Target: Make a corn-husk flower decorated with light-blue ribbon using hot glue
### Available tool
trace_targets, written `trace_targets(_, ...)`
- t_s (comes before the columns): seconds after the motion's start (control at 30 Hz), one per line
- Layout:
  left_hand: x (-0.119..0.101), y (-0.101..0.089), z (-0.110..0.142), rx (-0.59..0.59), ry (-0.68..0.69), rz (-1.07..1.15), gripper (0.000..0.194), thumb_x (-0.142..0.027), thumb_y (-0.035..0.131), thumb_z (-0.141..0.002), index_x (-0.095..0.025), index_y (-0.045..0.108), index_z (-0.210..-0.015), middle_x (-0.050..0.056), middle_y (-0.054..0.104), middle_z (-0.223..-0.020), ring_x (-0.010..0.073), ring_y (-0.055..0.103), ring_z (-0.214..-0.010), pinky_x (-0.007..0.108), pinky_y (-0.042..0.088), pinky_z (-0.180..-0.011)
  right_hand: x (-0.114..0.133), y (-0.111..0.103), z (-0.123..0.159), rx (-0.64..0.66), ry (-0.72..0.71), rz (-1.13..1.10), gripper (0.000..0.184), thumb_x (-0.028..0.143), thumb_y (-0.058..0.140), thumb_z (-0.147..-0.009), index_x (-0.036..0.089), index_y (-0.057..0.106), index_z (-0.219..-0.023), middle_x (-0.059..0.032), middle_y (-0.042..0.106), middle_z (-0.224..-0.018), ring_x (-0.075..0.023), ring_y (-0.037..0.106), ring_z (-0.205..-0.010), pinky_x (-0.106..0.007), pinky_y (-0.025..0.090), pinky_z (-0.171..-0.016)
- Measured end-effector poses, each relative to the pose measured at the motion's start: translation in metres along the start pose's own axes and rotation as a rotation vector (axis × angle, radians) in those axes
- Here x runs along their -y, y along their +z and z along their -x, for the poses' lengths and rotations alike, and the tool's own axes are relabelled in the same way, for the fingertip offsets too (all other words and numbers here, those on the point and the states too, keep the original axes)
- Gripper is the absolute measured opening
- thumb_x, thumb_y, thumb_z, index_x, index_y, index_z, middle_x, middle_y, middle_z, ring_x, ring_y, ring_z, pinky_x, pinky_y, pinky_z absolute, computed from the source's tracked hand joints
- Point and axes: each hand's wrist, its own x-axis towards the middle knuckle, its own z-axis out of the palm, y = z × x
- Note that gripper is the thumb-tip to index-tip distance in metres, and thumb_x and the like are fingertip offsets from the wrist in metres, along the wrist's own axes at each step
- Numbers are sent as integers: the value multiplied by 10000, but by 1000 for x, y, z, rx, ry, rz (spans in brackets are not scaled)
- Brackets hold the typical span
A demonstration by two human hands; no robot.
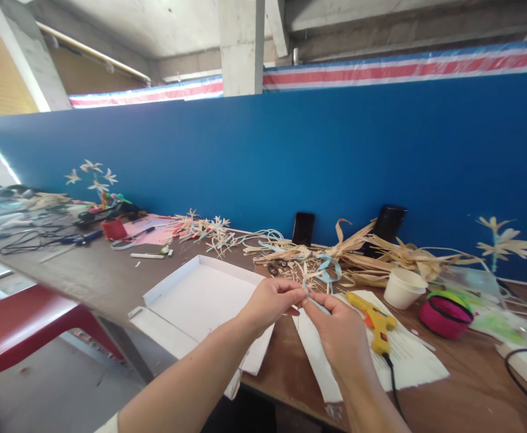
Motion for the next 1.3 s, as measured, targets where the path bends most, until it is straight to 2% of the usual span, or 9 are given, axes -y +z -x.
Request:
trace_targets(0.2, -4, 5, 0, -122, -18, 35, 302, -379, 736, -593, -115, 705, -736, 40, 639, -691, 92, 533, -604, 223, 459, -590, -9, 5, 1, -51, -77, 12, 394, 502, 621, -679, 186, 719, -892, -25, 667, -649, -193, 593, -638, -261, 408, -555)
trace_targets(0.3, -4, 7, 1, -156, 4, 40, 293, -379, 737, -586, -110, 697, -695, 27, 621, -646, 82, 511, -568, 222, 445, -582, -14, 6, 3, -64, -104, -47, 385, 488, 615, -680, 193, 716, -906, -25, 684, -693, -187, 591, -639, -259, 414, -562)
trace_targets(0.43, -4, 7, 1, -163, 12, 4, 265, -357, 723, -599, -105, 680, -671, 3, 580, -577, 71, 471, -517, 218, 407, -549, -16, 4, 4, -64, -74, -69, 378, 486, 623, -671, 189, 709, -889, -21, 682, -679, -185, 584, -632, -262, 409, -560)
trace_targets(0.53, -3, 6, 0, -168, 12, -36, 215, -318, 689, -631, -107, 667, -671, -8, 560, -549, 72, 461, -507, 216, 386, -539, -14, 1, 4, -71, -59, -35, 332, 478, 631, -674, 203, 697, -846, -12, 686, -719, -188, 588, -694, -264, 412, -624)
trace_targets(0.8, -7, 5, 0, -217, 71, -263, 138, -252, 653, -648, -135, 607, -590, -29, 539, -557, 79, 448, -538, 207, 342, -523, -8, -3, 5, -72, -97, 100, 284, 460, 622, -677, 214, 690, -802, -15, 690, -754, -199, 581, -700, -285, 399, -659)
trace_targets(1.3, -8, 8, 1, -242, 60, -276, 177, -230, 677, -630, -150, 530, -574, -46, 497, -552, 73, 421, -533, 208, 323, -520, -2, -3, 9, -84, -96, 169, 309, 485, 594, -669, 227, 705, -797, -22, 702, -741, -220, 594, -688, -298, 420, -661)
